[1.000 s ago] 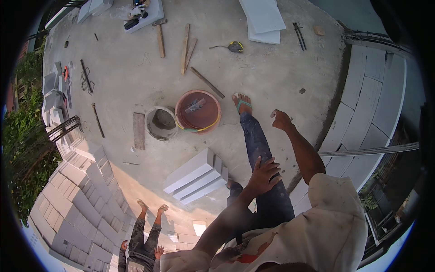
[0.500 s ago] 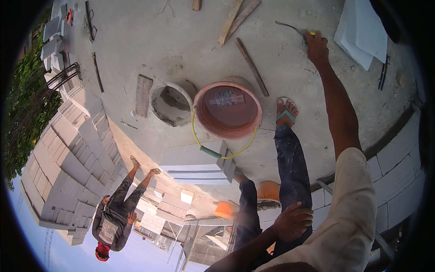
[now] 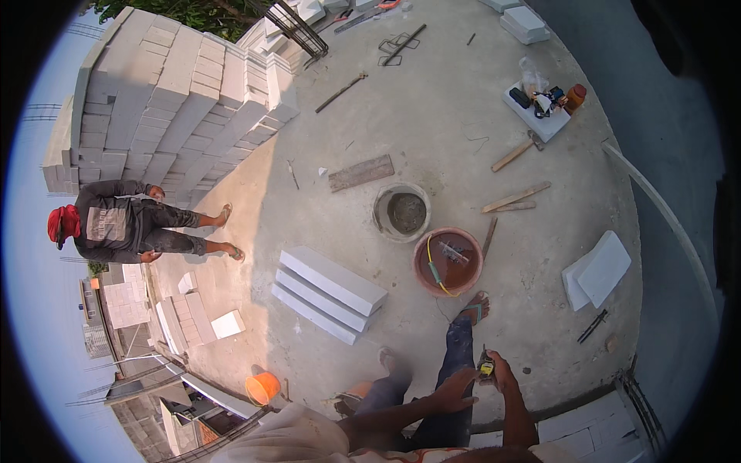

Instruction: The person scoops cement from a bucket using a trowel and applies it to a low wall on a rooftop. They then pick up white rectangular tiles, place them onto the cement, and tap them into position with a hammer. The person also uses a tape measure to check the dimensions of the installed tiles.

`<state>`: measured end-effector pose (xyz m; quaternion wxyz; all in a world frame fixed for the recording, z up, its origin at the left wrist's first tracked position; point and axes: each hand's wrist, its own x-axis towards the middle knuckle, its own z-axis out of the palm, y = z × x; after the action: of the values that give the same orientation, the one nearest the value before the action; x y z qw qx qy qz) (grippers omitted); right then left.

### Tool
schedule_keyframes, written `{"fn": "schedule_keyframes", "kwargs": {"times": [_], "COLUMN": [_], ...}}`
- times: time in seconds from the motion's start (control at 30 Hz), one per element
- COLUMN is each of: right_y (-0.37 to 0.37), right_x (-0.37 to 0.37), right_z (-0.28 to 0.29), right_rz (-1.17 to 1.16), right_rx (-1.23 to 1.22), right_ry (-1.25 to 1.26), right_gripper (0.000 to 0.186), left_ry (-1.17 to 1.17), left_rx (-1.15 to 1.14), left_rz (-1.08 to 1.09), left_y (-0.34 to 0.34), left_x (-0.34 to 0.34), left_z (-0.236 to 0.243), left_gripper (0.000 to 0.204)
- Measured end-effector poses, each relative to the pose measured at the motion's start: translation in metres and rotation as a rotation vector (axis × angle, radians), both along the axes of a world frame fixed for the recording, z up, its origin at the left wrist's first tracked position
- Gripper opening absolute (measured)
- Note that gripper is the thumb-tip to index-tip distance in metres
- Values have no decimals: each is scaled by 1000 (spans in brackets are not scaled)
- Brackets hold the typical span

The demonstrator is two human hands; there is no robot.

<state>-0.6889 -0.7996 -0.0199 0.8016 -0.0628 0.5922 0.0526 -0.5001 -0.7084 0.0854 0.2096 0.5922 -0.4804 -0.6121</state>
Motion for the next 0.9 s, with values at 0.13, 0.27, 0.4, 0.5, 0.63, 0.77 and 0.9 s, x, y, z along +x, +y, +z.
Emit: {"fn": "schedule_keyframes", "kwargs": {"times": [0.13, 0.27, 0.4, 0.5, 0.63, 0.77, 0.9], "right_y": [-9, 36, 104, 166, 224, 286, 343], "right_x": [49, 133, 199, 268, 348, 411, 467], "right_z": [140, 232, 272, 324, 343, 367, 373], "right_rz": [5, -119, 213, 585, 1415, 1152, 1576], "right_rx": [-54, -48, 70, -128, -696, -572, -613], "right_ry": [-160, -315, -587, -465, -347, -546, -731], "right_gripper": [52, 56, 63, 56, 50, 46, 37], "left_ry": [-21, 12, -48, 9, -201, -299, -333], "left_rx": [-341, -430, -504, -423, -445, -308, -330], "left_rz": [-11, 149, 302, 498, 866, 1160, 1393], "left_y": [5, 48, 143, 237, 344, 427, 479], "left_x": [55, 111, 175, 216, 235, 243, 234], "left_z": [59, 149, 223, 275, 264, 249, 229], "left_gripper": [91, 94, 89, 76, 64, 57, 48]}}
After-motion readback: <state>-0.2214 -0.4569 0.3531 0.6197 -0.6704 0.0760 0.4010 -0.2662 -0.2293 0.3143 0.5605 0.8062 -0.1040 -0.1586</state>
